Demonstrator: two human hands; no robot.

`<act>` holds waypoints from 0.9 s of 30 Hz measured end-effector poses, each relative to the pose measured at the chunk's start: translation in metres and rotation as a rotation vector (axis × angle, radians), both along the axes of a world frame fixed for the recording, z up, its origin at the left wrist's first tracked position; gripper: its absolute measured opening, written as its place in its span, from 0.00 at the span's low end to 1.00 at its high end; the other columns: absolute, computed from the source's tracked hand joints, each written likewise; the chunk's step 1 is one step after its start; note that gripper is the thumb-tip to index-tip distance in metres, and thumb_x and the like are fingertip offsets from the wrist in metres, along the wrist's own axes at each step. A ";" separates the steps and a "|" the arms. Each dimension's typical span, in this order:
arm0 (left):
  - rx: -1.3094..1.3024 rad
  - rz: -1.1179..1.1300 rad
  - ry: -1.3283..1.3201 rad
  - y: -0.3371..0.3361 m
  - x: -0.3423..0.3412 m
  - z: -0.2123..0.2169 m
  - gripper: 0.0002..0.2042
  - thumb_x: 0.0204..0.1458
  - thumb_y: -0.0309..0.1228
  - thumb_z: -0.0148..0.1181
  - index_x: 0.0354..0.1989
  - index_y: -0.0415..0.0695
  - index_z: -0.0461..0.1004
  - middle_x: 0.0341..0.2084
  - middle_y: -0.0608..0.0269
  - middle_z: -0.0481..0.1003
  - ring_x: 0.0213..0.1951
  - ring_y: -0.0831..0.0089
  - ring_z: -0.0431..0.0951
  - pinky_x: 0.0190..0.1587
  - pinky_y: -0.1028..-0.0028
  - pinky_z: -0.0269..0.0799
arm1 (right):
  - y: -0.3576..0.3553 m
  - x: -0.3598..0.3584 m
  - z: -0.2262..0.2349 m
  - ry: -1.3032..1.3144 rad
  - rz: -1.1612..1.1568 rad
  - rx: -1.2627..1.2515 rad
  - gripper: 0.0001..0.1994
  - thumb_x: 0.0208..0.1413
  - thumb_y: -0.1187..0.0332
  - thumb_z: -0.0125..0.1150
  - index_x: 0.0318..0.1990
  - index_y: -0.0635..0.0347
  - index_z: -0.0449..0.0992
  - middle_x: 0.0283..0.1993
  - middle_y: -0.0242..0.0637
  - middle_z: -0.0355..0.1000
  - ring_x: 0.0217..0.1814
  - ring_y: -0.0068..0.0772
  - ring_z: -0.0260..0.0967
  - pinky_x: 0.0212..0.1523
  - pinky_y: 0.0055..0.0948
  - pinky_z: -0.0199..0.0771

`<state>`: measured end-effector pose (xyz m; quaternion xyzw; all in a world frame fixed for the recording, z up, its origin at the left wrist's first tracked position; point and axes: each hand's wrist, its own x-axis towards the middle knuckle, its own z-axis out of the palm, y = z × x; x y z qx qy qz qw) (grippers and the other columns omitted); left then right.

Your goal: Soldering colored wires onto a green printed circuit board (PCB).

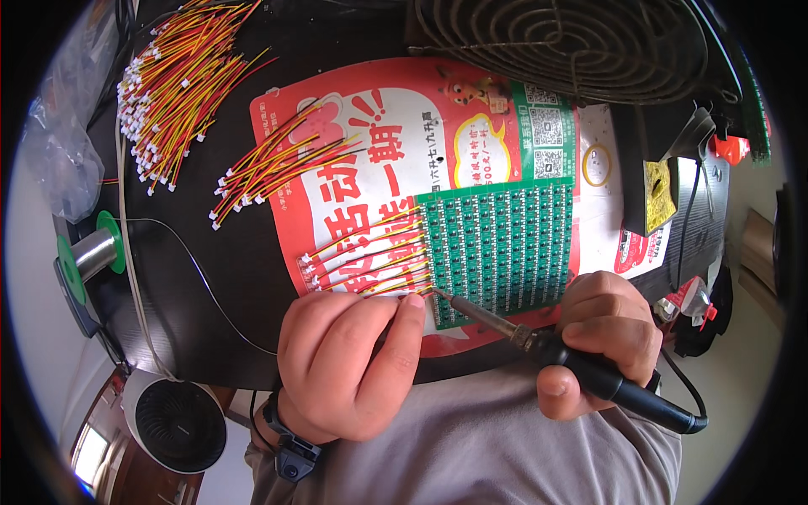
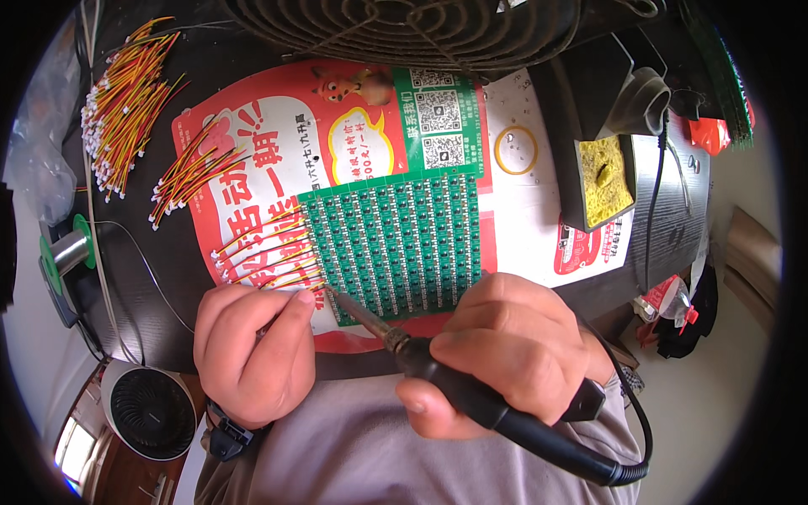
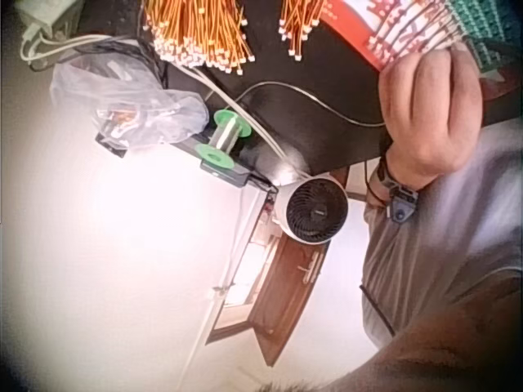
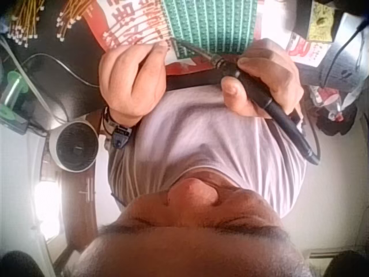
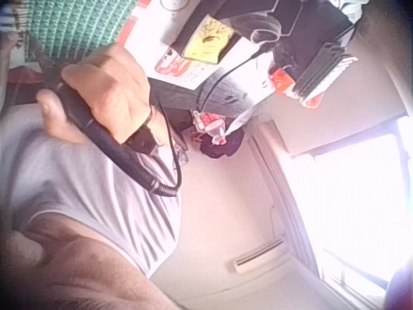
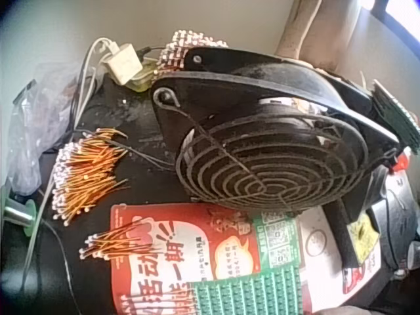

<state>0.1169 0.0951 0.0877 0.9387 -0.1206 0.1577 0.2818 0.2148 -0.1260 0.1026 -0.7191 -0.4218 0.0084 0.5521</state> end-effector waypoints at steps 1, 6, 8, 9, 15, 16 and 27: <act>-0.001 -0.001 0.001 0.000 0.000 -0.001 0.14 0.38 0.21 0.66 0.37 0.34 0.80 0.31 0.59 0.75 0.32 0.66 0.73 0.30 0.69 0.71 | 0.000 0.000 0.000 0.001 -0.001 -0.001 0.22 0.45 0.69 0.74 0.40 0.72 0.68 0.22 0.39 0.69 0.17 0.33 0.65 0.14 0.28 0.64; -0.013 -0.002 0.003 0.000 0.001 -0.002 0.14 0.38 0.20 0.66 0.37 0.34 0.79 0.31 0.59 0.75 0.32 0.66 0.73 0.30 0.70 0.70 | 0.000 0.001 0.000 0.009 0.003 -0.012 0.22 0.45 0.69 0.74 0.40 0.72 0.68 0.22 0.39 0.69 0.17 0.33 0.66 0.15 0.28 0.65; -0.014 -0.003 0.002 0.000 0.001 -0.002 0.14 0.38 0.20 0.66 0.38 0.34 0.79 0.31 0.59 0.75 0.32 0.66 0.73 0.30 0.70 0.70 | -0.001 0.001 0.001 0.010 0.004 -0.014 0.22 0.44 0.69 0.74 0.40 0.72 0.68 0.22 0.39 0.69 0.17 0.33 0.66 0.15 0.28 0.65; -0.016 -0.003 0.001 0.000 0.001 -0.002 0.14 0.38 0.20 0.66 0.38 0.34 0.79 0.31 0.59 0.75 0.32 0.66 0.73 0.30 0.70 0.70 | -0.001 0.001 0.002 0.011 0.004 -0.017 0.22 0.44 0.69 0.74 0.40 0.72 0.68 0.22 0.39 0.69 0.17 0.34 0.66 0.15 0.28 0.65; -0.003 0.001 0.016 0.000 0.001 0.002 0.14 0.39 0.20 0.66 0.38 0.34 0.79 0.32 0.59 0.75 0.32 0.66 0.74 0.30 0.70 0.70 | 0.001 0.000 -0.001 0.000 -0.007 0.014 0.22 0.44 0.68 0.75 0.40 0.72 0.68 0.23 0.40 0.70 0.17 0.34 0.66 0.15 0.29 0.66; -0.006 -0.001 0.015 0.000 0.001 0.001 0.14 0.39 0.20 0.66 0.38 0.34 0.79 0.32 0.59 0.75 0.32 0.66 0.74 0.30 0.70 0.70 | 0.000 0.000 0.000 -0.001 -0.009 0.011 0.22 0.44 0.68 0.75 0.40 0.72 0.68 0.23 0.40 0.70 0.17 0.34 0.66 0.15 0.29 0.66; -0.012 -0.003 0.041 0.000 0.000 0.002 0.14 0.40 0.20 0.66 0.38 0.35 0.79 0.33 0.58 0.75 0.32 0.65 0.74 0.31 0.69 0.70 | -0.001 0.001 -0.001 -0.002 0.005 0.006 0.22 0.44 0.69 0.74 0.39 0.73 0.68 0.23 0.40 0.70 0.16 0.33 0.66 0.14 0.29 0.64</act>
